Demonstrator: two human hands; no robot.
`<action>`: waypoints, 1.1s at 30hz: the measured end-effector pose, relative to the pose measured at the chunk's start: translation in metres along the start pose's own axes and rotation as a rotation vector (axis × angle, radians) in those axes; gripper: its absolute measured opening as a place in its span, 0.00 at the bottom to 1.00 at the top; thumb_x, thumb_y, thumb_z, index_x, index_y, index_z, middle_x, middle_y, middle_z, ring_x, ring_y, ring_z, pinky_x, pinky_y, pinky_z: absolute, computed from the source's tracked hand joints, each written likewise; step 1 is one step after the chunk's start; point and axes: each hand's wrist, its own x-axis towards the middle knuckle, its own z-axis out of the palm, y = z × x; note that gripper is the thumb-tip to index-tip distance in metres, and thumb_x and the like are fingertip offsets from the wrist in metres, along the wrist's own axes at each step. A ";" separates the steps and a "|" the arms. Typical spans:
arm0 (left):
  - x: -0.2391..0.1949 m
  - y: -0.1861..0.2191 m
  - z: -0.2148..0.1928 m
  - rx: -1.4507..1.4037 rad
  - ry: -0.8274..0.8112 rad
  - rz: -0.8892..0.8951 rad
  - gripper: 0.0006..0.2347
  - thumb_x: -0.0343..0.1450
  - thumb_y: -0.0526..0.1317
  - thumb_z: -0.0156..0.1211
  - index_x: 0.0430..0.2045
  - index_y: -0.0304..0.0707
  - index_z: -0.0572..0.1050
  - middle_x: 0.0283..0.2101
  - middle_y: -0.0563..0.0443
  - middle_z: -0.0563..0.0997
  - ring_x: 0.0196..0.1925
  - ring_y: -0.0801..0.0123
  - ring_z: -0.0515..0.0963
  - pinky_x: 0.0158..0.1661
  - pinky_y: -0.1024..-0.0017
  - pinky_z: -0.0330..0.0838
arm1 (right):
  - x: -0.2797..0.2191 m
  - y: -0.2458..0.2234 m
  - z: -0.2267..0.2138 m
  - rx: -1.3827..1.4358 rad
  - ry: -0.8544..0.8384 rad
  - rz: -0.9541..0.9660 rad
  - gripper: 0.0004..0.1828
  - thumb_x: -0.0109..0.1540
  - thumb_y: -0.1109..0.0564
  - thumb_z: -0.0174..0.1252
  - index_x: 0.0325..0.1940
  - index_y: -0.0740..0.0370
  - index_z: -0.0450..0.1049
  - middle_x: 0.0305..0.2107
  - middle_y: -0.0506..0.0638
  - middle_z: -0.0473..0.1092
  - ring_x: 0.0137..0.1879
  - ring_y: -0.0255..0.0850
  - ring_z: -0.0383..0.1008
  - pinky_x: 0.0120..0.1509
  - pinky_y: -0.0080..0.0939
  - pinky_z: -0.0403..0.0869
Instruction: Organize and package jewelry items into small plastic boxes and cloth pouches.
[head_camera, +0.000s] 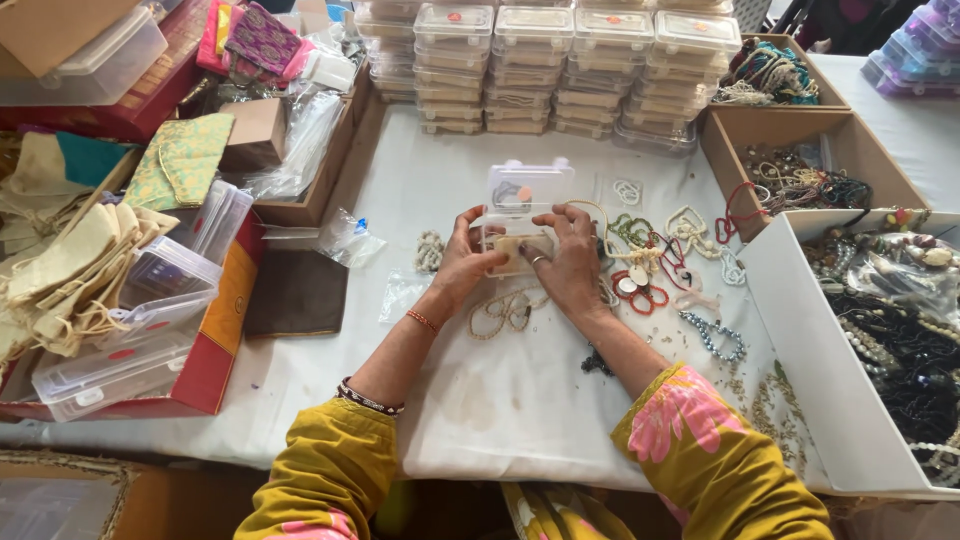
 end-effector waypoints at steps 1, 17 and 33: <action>-0.002 0.003 0.003 0.000 0.000 -0.001 0.38 0.63 0.24 0.57 0.71 0.36 0.50 0.54 0.42 0.77 0.48 0.67 0.78 0.45 0.73 0.76 | 0.000 0.002 0.002 0.000 -0.001 0.001 0.26 0.53 0.57 0.74 0.53 0.57 0.75 0.58 0.55 0.63 0.65 0.51 0.62 0.69 0.51 0.65; 0.001 0.009 -0.005 -0.025 0.180 0.062 0.23 0.66 0.24 0.57 0.55 0.46 0.73 0.51 0.52 0.78 0.44 0.72 0.81 0.38 0.73 0.84 | 0.007 0.030 0.012 0.788 -0.158 0.152 0.26 0.68 0.55 0.44 0.72 0.55 0.65 0.67 0.52 0.66 0.69 0.45 0.64 0.73 0.46 0.66; -0.015 0.044 -0.001 -0.005 -0.087 -0.086 0.29 0.71 0.52 0.44 0.69 0.46 0.53 0.62 0.46 0.71 0.56 0.61 0.80 0.47 0.63 0.81 | 0.010 0.040 0.025 0.711 -0.144 0.164 0.42 0.64 0.23 0.45 0.65 0.58 0.63 0.52 0.54 0.69 0.59 0.43 0.74 0.51 0.40 0.84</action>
